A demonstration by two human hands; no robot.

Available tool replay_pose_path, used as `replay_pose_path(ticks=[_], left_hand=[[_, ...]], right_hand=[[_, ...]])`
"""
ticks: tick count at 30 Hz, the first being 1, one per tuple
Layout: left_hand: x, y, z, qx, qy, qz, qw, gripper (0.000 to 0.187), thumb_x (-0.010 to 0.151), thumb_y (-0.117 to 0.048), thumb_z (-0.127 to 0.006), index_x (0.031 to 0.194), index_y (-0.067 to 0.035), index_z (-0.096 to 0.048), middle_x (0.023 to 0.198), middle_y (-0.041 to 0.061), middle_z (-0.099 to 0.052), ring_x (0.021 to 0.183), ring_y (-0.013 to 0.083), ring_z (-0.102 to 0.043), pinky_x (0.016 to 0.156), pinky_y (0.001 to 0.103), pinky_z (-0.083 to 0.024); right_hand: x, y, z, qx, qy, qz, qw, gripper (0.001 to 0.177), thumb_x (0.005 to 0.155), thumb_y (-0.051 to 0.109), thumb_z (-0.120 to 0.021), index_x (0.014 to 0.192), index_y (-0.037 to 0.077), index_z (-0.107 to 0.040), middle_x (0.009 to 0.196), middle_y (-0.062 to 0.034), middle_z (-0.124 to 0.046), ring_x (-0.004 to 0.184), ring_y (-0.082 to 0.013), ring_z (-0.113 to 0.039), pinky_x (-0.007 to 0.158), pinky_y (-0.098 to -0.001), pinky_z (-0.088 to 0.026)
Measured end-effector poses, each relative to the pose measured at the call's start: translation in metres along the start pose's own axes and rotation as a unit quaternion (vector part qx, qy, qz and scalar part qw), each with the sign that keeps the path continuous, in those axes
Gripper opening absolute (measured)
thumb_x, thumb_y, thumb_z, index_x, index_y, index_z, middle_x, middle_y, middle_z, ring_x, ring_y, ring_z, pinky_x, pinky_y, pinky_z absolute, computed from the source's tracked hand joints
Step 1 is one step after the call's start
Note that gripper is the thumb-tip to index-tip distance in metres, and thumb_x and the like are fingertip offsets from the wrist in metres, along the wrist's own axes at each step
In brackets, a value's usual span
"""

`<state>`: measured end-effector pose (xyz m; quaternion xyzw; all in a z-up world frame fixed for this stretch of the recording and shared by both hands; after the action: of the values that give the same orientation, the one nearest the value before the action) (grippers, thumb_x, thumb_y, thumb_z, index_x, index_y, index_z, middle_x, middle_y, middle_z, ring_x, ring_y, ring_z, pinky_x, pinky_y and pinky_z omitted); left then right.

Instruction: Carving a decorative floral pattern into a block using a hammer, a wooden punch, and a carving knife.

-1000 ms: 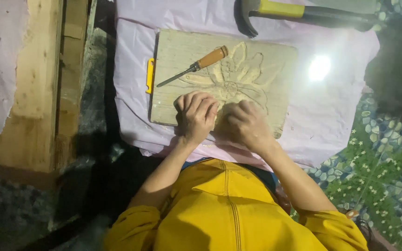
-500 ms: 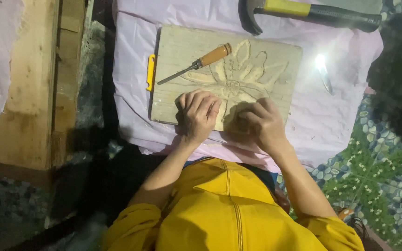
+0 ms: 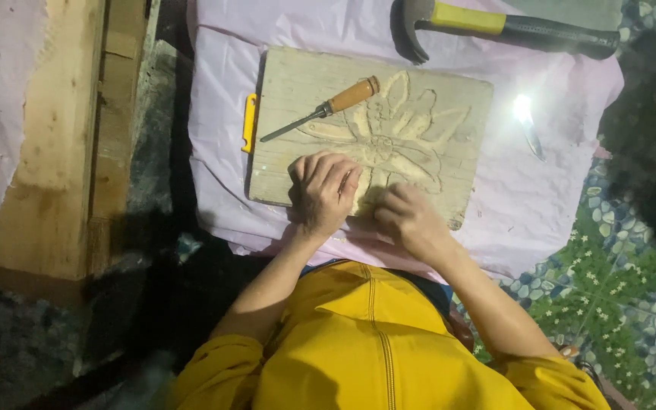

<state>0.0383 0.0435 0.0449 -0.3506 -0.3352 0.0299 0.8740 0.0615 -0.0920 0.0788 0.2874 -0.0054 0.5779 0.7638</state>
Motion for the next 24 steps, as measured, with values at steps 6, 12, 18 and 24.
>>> replay_pose_path(ticks=[6, 12, 18, 24], left_hand=[[0.000, -0.001, -0.001, -0.002, 0.001, 0.000, 1.000, 0.005, 0.098, -0.017, -0.071, 0.094, -0.013, -0.069, 0.089, 0.001, -0.062, 0.088, 0.0244, -0.064, 0.086, 0.041, -0.042], [0.004, -0.004, 0.002, 0.003, 0.006, -0.007, 1.000, 0.005, 0.098, -0.017, -0.070, 0.095, -0.013, -0.070, 0.089, 0.002, -0.062, 0.087, 0.0242, -0.065, 0.085, 0.041, -0.042], [0.002, -0.001, -0.001, 0.006, 0.009, -0.009, 1.000, 0.005, 0.097, -0.018, -0.071, 0.094, -0.015, -0.070, 0.088, 0.000, -0.062, 0.084, 0.0223, -0.064, 0.083, 0.040, -0.042], [0.001, 0.000, 0.000, -0.006, 0.001, 0.002, 1.000, 0.006, 0.099, -0.017, -0.070, 0.094, -0.013, -0.070, 0.088, 0.001, -0.062, 0.084, 0.0230, -0.064, 0.084, 0.040, -0.042]], right_hand=[[-0.010, -0.023, 0.022, -0.063, -0.050, -0.086, 0.993, 0.015, 0.094, 0.002, -0.063, 0.081, 0.006, -0.070, 0.088, -0.0092, -0.065, 0.083, -0.0302, -0.059, 0.073, -0.0372, -0.050], [0.006, -0.023, 0.001, -0.088, -0.055, -0.036, 0.994, 0.014, 0.095, 0.002, -0.064, 0.082, 0.006, -0.068, 0.088, -0.0111, -0.064, 0.081, -0.0325, -0.060, 0.074, -0.0392, -0.049], [0.005, -0.029, 0.007, -0.056, -0.039, -0.056, 0.996, 0.021, 0.099, 0.005, -0.061, 0.079, 0.006, -0.068, 0.087, -0.0100, -0.064, 0.085, -0.0317, -0.060, 0.075, -0.0380, -0.050], [-0.019, 0.001, 0.001, 0.044, 0.004, -0.052, 0.998, 0.024, 0.096, 0.007, -0.061, 0.073, 0.009, -0.066, 0.081, -0.0086, -0.063, 0.082, -0.0334, -0.062, 0.072, -0.0390, -0.051]])
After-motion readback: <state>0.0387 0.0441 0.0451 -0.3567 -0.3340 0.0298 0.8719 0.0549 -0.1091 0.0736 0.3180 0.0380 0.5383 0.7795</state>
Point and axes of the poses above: each hand's wrist, its own x-axis towards the middle knuckle, its own z-axis out of the back of the hand, y = z × x, the point moved 7 cm from there along x, towards the middle knuckle
